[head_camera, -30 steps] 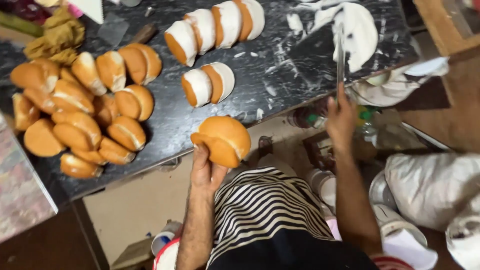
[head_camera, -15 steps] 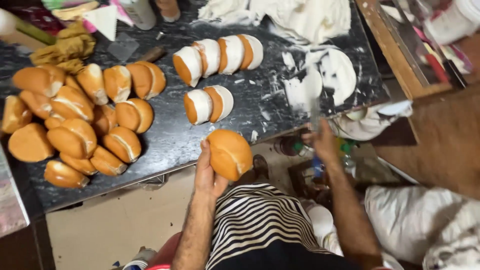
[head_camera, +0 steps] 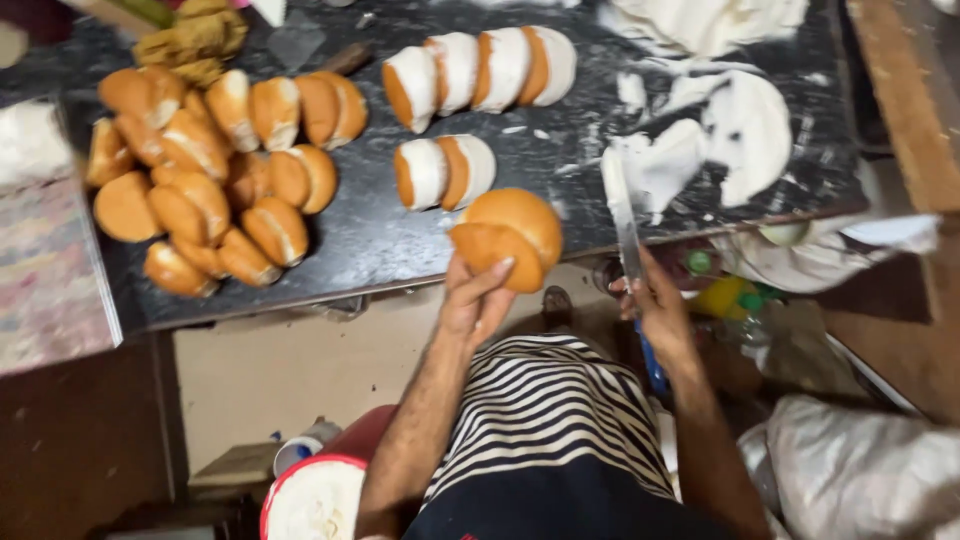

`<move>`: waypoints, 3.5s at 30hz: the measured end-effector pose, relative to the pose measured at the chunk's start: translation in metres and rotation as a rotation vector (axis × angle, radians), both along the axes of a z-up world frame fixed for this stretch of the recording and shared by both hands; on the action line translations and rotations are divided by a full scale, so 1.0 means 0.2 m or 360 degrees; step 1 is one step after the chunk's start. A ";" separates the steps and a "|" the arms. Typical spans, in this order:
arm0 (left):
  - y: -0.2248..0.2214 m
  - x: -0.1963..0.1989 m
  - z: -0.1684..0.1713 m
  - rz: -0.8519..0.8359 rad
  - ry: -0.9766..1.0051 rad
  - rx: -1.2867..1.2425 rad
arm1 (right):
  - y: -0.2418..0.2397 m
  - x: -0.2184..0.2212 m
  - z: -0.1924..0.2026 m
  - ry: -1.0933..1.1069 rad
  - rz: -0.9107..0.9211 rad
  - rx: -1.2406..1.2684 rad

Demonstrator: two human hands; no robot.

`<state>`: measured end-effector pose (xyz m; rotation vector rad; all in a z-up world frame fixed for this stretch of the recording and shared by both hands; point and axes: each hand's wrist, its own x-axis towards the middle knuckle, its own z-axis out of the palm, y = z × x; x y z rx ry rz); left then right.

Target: Spreading cream or frosting on sliced buns and arranging them in a tray for a bakery task.

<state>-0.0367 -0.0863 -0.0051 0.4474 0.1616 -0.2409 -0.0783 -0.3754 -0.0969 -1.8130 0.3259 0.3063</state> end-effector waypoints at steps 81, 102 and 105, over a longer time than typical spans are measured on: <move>0.02 -0.02 0.24 0.0186 -0.0118 -0.0484 | 0.58 -0.06 0.68 -0.1450 0.0229 -0.0800; 0.09 0.04 0.09 0.0725 -0.0332 0.1572 | 0.72 -0.13 0.94 -0.1152 0.0399 -0.0648; 0.12 0.03 0.06 0.0683 -0.0371 0.1713 | 0.70 -0.19 0.95 -0.1367 0.0458 -0.1099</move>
